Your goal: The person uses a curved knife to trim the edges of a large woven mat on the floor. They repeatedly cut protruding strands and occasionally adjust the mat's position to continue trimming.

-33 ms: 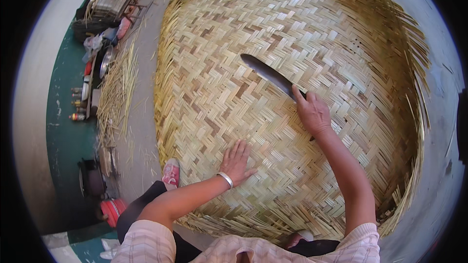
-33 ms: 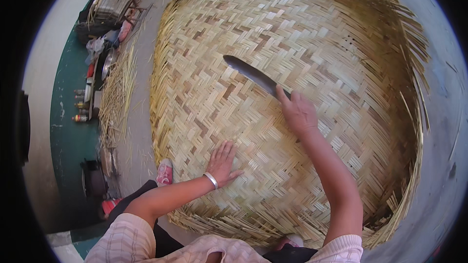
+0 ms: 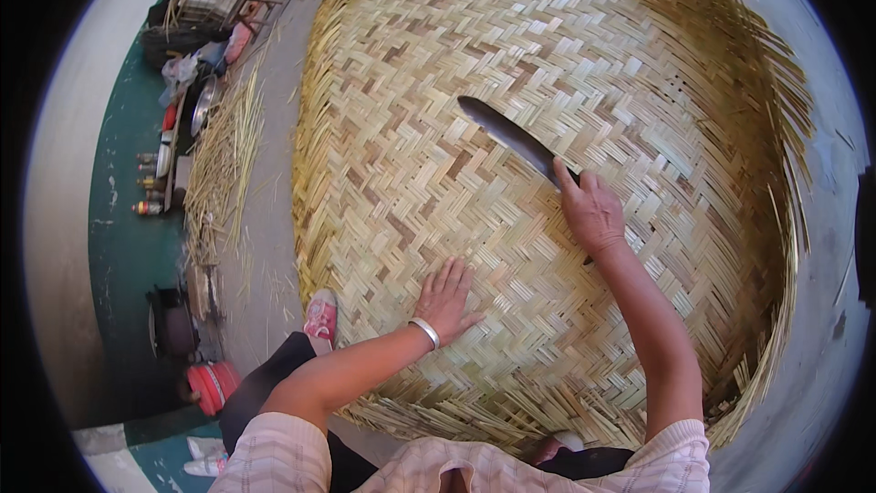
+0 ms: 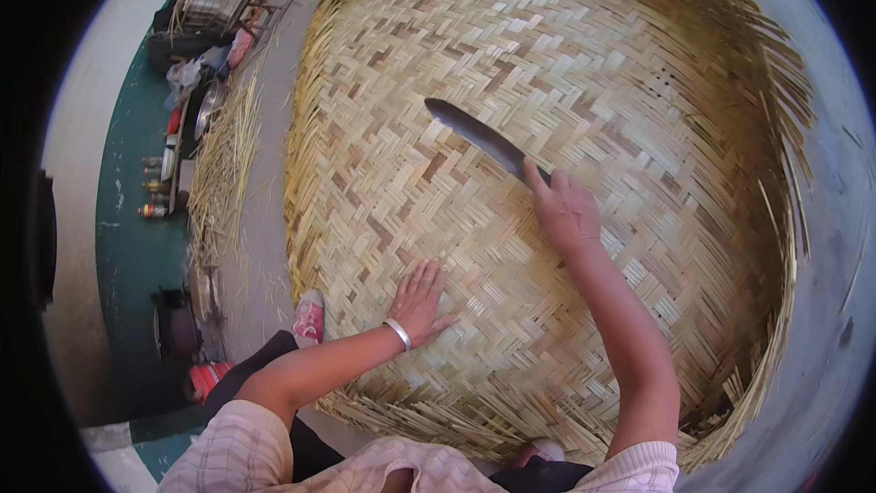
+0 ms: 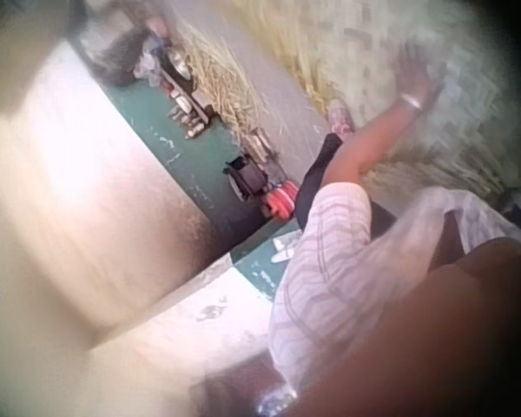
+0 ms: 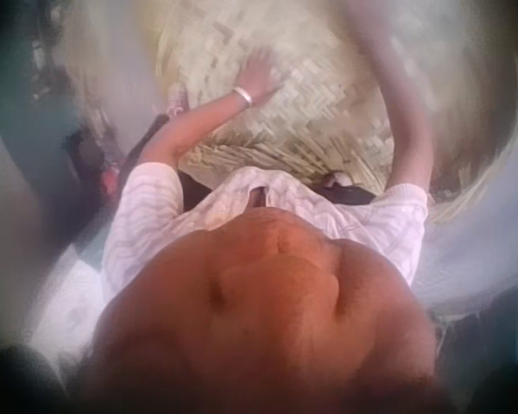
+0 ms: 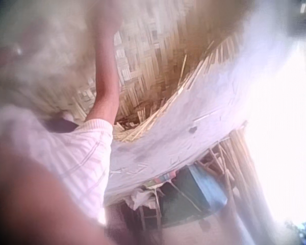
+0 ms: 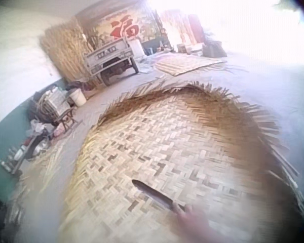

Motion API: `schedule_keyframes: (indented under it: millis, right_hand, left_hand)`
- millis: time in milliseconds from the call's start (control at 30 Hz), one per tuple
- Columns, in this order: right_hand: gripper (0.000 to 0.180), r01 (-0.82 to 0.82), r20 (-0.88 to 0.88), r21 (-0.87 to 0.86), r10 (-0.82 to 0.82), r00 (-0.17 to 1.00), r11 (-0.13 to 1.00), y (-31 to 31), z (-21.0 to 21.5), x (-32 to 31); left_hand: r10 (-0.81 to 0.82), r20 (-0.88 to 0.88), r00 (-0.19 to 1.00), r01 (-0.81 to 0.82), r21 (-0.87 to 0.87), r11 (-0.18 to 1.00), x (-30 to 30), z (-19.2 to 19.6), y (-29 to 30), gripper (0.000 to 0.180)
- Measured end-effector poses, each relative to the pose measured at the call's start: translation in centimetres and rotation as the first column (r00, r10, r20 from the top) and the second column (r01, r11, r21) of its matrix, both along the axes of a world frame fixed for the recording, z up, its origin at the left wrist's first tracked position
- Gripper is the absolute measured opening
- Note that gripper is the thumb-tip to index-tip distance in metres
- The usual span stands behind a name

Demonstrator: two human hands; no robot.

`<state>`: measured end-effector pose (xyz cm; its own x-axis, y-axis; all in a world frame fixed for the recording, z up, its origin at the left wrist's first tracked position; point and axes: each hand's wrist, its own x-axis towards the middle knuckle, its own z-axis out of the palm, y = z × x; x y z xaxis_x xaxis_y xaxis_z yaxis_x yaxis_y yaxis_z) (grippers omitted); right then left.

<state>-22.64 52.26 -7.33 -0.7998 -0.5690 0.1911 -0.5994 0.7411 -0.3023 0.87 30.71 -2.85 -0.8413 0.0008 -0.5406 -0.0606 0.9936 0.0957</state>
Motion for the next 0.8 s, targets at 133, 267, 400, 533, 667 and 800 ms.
schedule_keyframes:
  millis: [133, 267, 400, 533, 667, 800]
  right_hand:
    - [0.059, 0.025, -0.056, -0.047, -0.027, 0.998, 0.999, 0.1, -0.2, -0.1]
    - [0.06, 0.045, -0.055, -0.043, -0.047, 0.997, 0.998, 0.0, -0.1, -0.1]
    - [0.066, 0.046, 0.031, 0.001, -0.046, 0.998, 0.999, 0.3, -0.6, -0.1]
    - [0.067, 0.033, 0.073, 0.004, -0.034, 0.997, 0.999, 0.7, -1.0, -0.5]
    - [0.064, 0.025, 0.04, 0.016, -0.026, 0.999, 1.0, 0.8, -1.0, -0.8]
    - [0.063, 0.005, 0.02, -0.049, -0.004, 1.0, 0.999, 0.8, -0.7, -0.8]
  left_hand:
    - [0.043, 0.06, 0.997, -0.042, -0.013, 0.999, -0.5, 0.7, 0.8, 0.089]
    - [0.04, 0.071, 0.997, -0.038, -0.038, 0.999, -0.9, 1.2, 1.5, 0.088]
    - [0.052, 0.091, 0.995, -0.046, -0.06, 0.997, -1.3, 1.4, 2.1, 0.088]
    - [0.059, 0.156, 0.986, -0.043, -0.104, 0.994, -1.8, 1.9, 2.5, 0.087]
    - [0.065, 0.195, 0.979, -0.04, -0.131, 0.991, -2.4, 2.4, 3.1, 0.086]
    - [0.08, 0.214, 0.974, -0.047, -0.154, 0.987, -2.6, 2.5, 3.6, 0.084]
